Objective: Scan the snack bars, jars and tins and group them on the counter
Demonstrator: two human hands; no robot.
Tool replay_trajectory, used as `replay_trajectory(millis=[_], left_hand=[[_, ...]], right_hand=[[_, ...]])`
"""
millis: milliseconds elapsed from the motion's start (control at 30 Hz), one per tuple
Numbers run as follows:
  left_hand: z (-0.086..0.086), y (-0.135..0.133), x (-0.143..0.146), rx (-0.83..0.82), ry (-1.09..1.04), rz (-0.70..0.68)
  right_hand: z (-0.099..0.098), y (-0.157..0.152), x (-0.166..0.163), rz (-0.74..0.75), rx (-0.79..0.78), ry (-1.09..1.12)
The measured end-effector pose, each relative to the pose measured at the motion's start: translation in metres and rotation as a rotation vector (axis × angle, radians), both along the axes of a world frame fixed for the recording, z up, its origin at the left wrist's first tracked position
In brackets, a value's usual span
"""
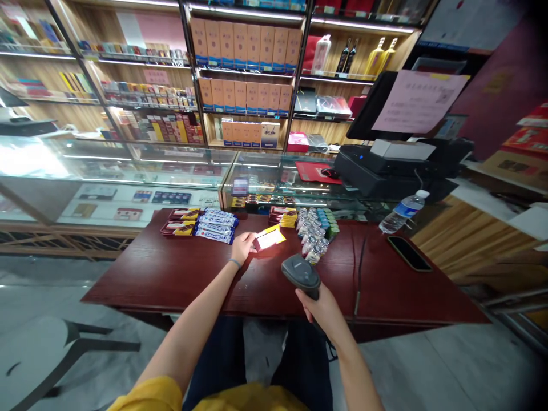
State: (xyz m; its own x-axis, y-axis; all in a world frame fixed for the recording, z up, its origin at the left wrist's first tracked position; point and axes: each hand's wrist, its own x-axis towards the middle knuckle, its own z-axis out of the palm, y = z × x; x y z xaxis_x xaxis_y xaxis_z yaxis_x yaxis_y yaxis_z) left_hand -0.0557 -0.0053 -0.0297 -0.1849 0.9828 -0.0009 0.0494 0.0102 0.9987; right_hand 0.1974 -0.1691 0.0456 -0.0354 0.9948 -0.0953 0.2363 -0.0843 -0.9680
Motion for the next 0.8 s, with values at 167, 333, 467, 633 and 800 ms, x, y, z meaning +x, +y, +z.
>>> replay_trajectory(millis=[167,333,467,633,800], left_hand=[[0.0,0.003,0.002,-0.045,-0.022,-0.024],[0.004,-0.006,-0.012,-0.042,-0.067,-0.118],[0.009,-0.022,-0.052,-0.012,0.002,-0.142],[0.027,-0.051,-0.131,0.199,0.259,-0.003],[0.051,-0.075,-0.213,0.287,0.503,0.232]], right_hand=[[0.003,0.0,0.002,0.003,-0.013,0.013],[0.011,-0.003,0.001,-0.045,-0.008,0.035],[0.013,-0.002,-0.002,-0.055,-0.011,0.034],[0.011,0.005,-0.008,-0.023,-0.003,0.014],[0.006,0.011,-0.013,-0.006,0.01,0.007]])
